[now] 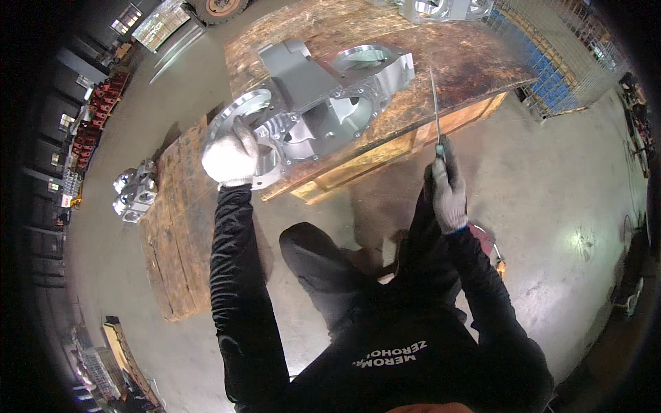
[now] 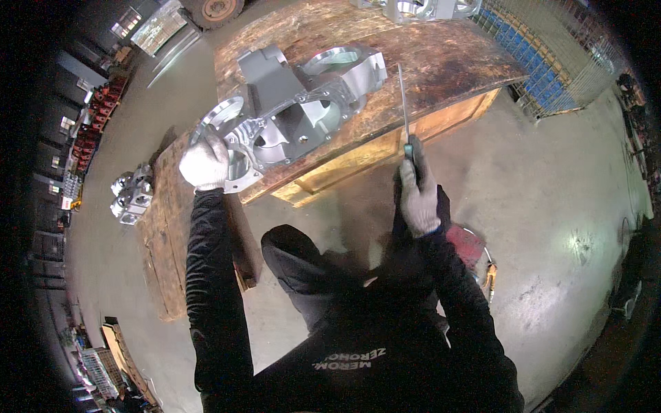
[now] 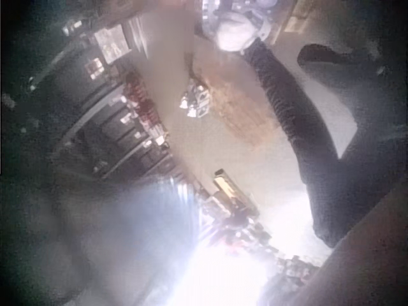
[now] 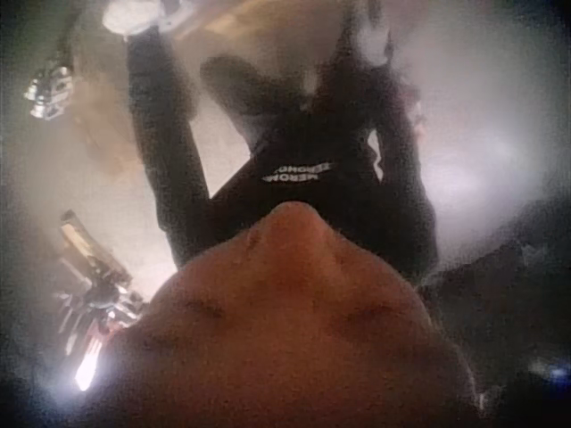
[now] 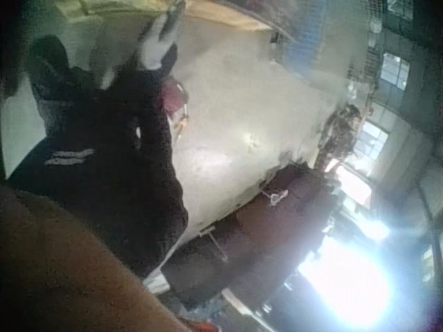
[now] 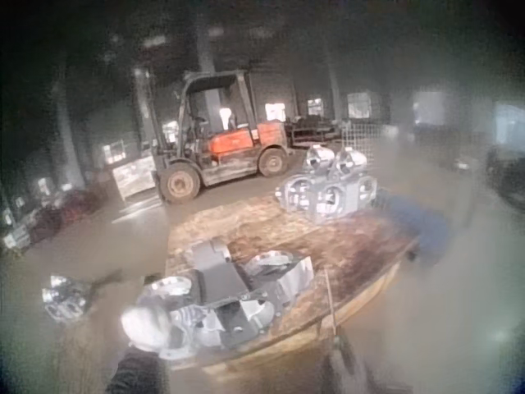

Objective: The person uses a deburring tool to scrape and smooth the edges of a large metal part placed on a wooden pallet. They repeatedly reposition the part and work on different sections to remove burrs.

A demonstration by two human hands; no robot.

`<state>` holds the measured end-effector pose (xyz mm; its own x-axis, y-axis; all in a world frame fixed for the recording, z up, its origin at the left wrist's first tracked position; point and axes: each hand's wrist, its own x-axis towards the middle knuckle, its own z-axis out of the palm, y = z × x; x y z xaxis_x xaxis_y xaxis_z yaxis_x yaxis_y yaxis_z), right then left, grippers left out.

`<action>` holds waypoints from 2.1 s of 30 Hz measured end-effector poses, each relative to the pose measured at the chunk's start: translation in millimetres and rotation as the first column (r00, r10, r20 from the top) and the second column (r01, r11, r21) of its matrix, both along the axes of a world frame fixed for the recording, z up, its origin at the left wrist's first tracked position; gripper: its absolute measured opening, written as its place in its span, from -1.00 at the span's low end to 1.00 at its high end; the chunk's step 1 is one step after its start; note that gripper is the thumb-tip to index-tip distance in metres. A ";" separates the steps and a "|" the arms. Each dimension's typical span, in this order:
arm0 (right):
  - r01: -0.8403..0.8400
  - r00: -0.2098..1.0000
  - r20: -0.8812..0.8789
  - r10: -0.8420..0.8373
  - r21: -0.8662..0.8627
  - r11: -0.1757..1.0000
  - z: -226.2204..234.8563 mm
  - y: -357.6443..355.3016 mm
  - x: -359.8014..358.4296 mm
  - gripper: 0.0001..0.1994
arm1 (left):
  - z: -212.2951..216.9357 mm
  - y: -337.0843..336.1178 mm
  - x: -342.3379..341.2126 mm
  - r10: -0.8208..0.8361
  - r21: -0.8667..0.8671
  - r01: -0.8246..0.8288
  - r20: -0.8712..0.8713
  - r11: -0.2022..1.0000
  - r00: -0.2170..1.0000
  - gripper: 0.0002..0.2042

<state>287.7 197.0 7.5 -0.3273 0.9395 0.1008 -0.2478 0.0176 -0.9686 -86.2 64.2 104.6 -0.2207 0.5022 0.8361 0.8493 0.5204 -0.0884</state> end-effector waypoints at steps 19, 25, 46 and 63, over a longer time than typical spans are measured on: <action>-0.369 0.910 -0.355 0.214 -0.457 0.810 -31.1 17.2 -20.0 -0.56 | -14.3 -5.7 -12.8 0.053 -0.039 -0.052 0.016 0.998 0.998 -0.56; -0.424 0.886 -0.366 0.285 -0.389 0.818 -35.6 36.4 -18.7 -0.65 | -12.8 -5.2 -10.6 0.102 -0.071 -0.103 -0.019 0.992 0.995 -0.57; -0.214 0.964 0.155 0.217 -0.036 0.976 52.7 74.8 7.0 -0.70 | -4.6 -9.7 17.2 -0.074 -0.006 0.074 -0.020 0.997 0.997 -0.65; -0.621 0.081 0.984 -0.158 0.174 0.764 199.3 146.1 -85.5 -0.55 | -23.5 -23.0 39.9 -0.144 0.088 0.148 -0.048 0.985 0.988 -0.81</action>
<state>202.2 343.2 206.8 -0.6888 0.7065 -0.1626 0.7239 0.6585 -0.2057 -46.3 41.2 81.1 -0.1152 0.4479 0.8866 0.9133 0.3987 -0.0827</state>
